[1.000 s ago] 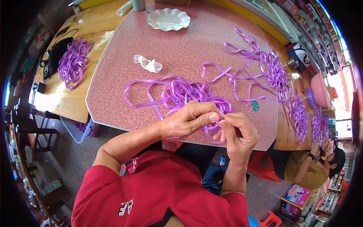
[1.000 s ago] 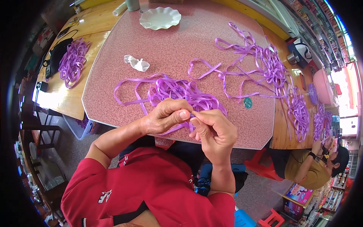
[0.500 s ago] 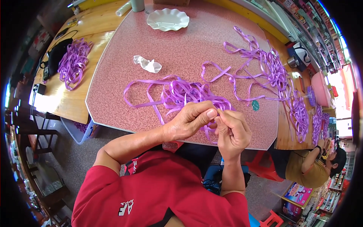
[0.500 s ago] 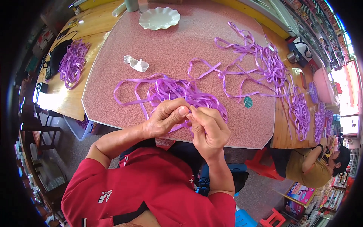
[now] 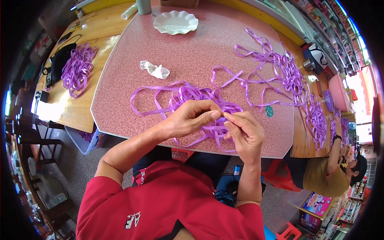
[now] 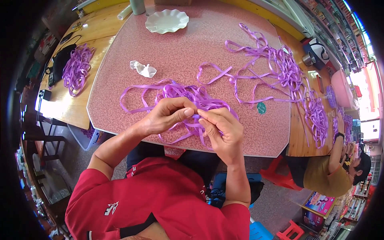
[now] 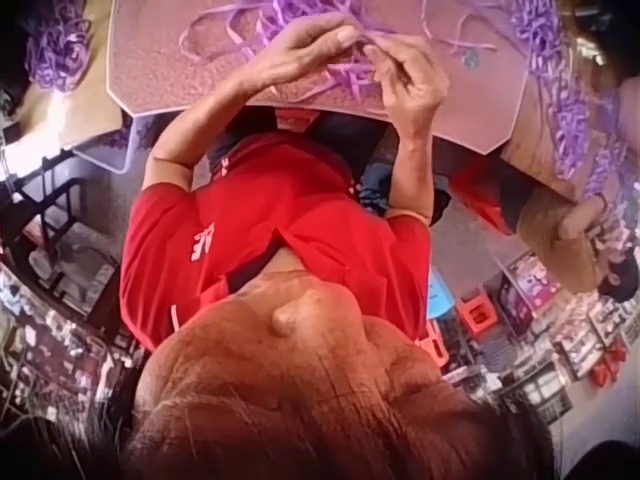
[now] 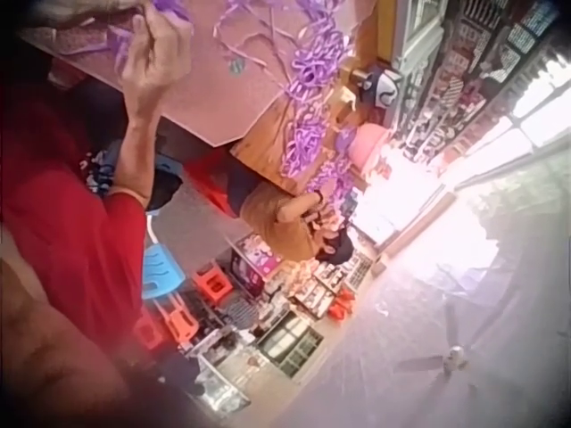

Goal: The recorder is knotting or braiding together long purple plastic strips at a workbench.

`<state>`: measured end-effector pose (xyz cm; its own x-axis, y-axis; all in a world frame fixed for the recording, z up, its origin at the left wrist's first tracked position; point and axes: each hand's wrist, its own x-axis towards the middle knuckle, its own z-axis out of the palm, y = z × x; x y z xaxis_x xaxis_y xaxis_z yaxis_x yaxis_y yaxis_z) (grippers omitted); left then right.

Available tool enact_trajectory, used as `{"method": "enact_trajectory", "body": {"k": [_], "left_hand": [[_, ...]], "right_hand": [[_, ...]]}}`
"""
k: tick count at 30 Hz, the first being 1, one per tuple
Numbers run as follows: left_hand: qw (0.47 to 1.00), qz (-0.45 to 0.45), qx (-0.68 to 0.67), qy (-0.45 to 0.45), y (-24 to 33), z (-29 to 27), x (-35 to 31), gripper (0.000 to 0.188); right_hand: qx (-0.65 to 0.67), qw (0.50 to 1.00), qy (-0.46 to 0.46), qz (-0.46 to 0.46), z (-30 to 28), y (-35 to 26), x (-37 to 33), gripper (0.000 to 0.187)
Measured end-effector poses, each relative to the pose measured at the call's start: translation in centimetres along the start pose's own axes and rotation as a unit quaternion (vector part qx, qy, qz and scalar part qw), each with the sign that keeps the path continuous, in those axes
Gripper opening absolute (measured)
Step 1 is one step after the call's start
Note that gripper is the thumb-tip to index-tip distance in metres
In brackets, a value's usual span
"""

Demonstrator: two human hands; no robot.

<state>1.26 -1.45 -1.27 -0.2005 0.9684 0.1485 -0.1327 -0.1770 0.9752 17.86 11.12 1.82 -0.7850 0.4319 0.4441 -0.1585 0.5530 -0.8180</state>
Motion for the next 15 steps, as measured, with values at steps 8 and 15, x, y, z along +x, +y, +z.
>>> {"method": "enact_trajectory", "body": {"k": [8, 15], "left_hand": [[0.988, -0.016, 0.153, 0.0, -2.3, -1.7, -0.4, 0.023], [0.851, 0.177, 0.495, 0.011, -2.0, -1.6, -0.7, 0.018]], "right_hand": [[0.033, 0.992, -0.011, 0.121, -2.9, 3.4, 0.7, 0.016], [-0.218, 0.964, 0.115, 0.104, -5.5, 7.8, 3.2, 0.014]]}}
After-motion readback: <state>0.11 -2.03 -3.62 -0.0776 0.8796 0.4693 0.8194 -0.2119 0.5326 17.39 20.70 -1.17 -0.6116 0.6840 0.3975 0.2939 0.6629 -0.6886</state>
